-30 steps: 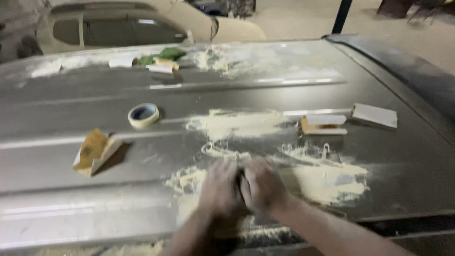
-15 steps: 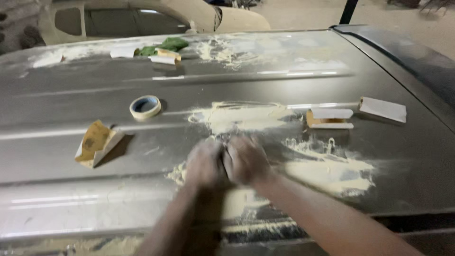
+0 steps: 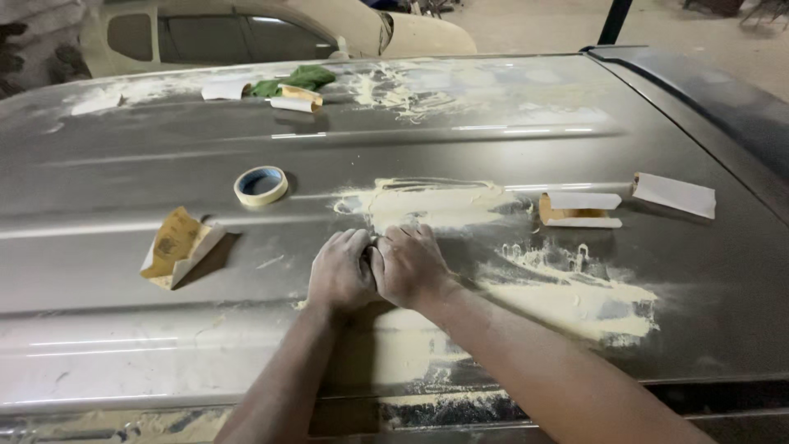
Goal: The person applies a beige body filler paste onto a car hood using a spreader and smooths it with a sanding block. The person repeatedly spreads and sands the filler across the hood surface.
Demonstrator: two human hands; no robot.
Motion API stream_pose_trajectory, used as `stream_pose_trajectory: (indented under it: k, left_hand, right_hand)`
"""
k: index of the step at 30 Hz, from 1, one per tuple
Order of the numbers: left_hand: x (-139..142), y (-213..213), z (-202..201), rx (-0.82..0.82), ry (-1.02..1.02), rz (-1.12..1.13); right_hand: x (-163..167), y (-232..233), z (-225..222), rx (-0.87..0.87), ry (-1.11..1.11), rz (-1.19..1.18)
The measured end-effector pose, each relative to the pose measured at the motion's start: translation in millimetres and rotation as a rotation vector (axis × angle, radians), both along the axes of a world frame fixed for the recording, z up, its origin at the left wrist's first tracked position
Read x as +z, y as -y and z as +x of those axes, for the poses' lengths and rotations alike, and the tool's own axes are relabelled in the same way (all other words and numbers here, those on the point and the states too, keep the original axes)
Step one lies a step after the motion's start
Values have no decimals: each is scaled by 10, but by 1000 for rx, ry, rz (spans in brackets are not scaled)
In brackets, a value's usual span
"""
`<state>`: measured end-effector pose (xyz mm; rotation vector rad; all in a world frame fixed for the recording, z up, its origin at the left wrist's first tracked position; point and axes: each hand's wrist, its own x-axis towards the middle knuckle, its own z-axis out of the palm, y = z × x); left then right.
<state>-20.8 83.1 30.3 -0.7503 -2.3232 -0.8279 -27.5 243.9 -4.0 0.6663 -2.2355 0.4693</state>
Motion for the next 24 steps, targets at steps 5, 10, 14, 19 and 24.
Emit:
stream_pose_trajectory:
  k: [5,10,14,19,24]
  left_hand:
    - [-10,37,243,-76,-139,-26]
    - [-35,79,124,45,116,-71]
    - [-38,90,72,-35,-35,-40]
    - [-80,33,305,-73,-62,9]
    - [10,-12,138,-46,-33,-42]
  right_hand:
    - [-208,-29,-178,-6,101,71]
    - [94,92,93,8,92,107]
    - [383,138,316,31,141,-5]
    - [315,17,476,64,-69,66]
    - [288,35,238,28,140,36]
